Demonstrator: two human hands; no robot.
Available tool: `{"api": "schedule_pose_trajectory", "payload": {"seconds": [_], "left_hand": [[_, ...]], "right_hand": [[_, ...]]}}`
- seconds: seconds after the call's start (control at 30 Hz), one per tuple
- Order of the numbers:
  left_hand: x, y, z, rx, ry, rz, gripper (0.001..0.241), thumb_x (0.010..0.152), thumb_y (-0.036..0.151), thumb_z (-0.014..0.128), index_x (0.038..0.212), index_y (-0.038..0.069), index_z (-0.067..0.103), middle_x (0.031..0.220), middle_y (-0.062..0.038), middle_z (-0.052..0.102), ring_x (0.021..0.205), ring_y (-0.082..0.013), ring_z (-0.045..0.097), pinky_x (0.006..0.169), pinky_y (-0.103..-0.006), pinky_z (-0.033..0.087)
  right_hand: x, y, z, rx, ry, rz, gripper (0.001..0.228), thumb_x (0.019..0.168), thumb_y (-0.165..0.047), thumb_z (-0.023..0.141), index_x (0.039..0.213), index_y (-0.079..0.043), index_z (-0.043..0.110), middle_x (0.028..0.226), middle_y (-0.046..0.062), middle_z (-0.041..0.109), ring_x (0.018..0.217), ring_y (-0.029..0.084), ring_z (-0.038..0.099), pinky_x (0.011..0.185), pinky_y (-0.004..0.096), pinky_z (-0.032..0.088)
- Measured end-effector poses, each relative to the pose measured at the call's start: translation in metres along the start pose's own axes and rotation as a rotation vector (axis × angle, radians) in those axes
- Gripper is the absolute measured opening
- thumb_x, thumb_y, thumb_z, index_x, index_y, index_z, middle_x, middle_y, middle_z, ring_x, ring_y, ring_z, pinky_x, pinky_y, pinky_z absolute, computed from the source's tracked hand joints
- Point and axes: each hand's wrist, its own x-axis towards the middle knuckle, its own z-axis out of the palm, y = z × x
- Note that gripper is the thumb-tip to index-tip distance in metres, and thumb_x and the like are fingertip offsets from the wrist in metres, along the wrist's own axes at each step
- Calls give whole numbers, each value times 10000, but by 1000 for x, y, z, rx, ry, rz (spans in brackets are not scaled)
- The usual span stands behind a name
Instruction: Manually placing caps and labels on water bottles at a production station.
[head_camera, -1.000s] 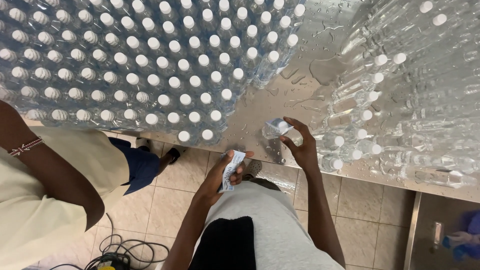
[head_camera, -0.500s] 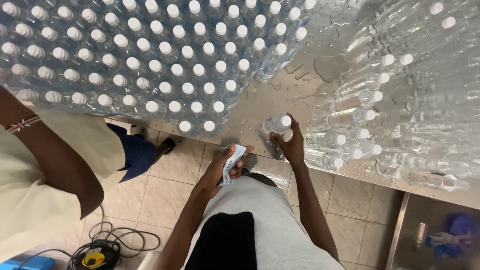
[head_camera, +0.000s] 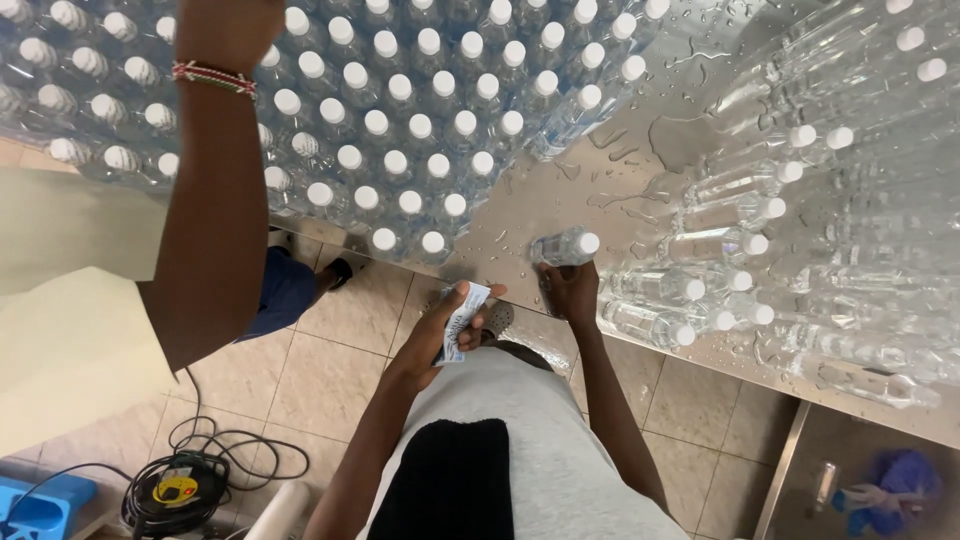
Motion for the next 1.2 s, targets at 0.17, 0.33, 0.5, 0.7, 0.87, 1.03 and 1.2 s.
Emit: {"api": "schedule_pose_trajectory", "payload": {"seconds": [0.17, 0.33, 0.5, 0.7, 0.87, 1.03, 1.2], "left_hand": [[1, -1, -1, -13, 32, -8, 787, 1099, 592, 553, 1582, -29, 529, 880, -19, 563, 648, -50, 501, 590, -228, 472], [-4, 6, 7, 4, 80, -22, 752, 1097, 566, 561, 1529, -50, 576, 871, -39, 566, 629, -66, 495, 569, -242, 457], [-16, 1, -4, -30, 254, -33, 644, 1063, 570, 621, 1347, -3, 691, 861, -42, 602, 631, -89, 528, 573, -252, 463], [-18, 14, 11, -24, 218, -37, 711, 1069, 514, 519, 1554, 10, 645, 778, 6, 517, 581, -57, 383, 533, -223, 366], [-6, 10, 2, -75, 177, -87, 749, 1048, 529, 549, 1593, 18, 608, 777, 12, 526, 582, -52, 391, 527, -218, 368], [11, 12, 7, -86, 127, -110, 715, 1044, 518, 571, 1545, 13, 636, 757, 9, 539, 562, -56, 386, 518, -220, 336], [28, -9, 2, 87, 39, -168, 819, 1065, 608, 571, 1594, -16, 552, 851, -39, 572, 604, -80, 484, 536, -246, 435]], "right_hand": [[14, 5, 8, 137, 48, -38, 567, 890, -188, 950, 1315, -1, 625, 1257, 288, 716, 1265, 483, 665, 1045, 543, 549], [65, -27, 14, 333, 117, -87, 539, 938, -44, 872, 1365, 28, 551, 1335, 284, 649, 1218, 424, 697, 1062, 519, 570], [162, -26, 47, 912, 351, -24, 421, 932, -24, 851, 1173, -44, 506, 1187, 132, 477, 1052, 223, 553, 1091, 438, 516], [186, -52, 29, 181, 237, -128, 834, 830, 1, 898, 1539, 21, 461, 1472, 225, 649, 1340, 398, 636, 1129, 493, 547], [65, -59, -29, -328, 166, -199, 988, 940, -253, 883, 1684, -36, 271, 1818, 236, 83, 1660, 481, 72, 1272, 725, 213], [-1, -52, -135, -829, 223, -65, 766, 898, -314, 847, 1571, -136, 528, 1713, 177, 412, 1565, 415, 313, 1262, 632, 175], [38, 32, -151, -1246, -46, -65, 636, 643, -366, 1007, 1179, -170, 725, 1077, 114, 788, 1142, 370, 680, 963, 552, 484]]}}
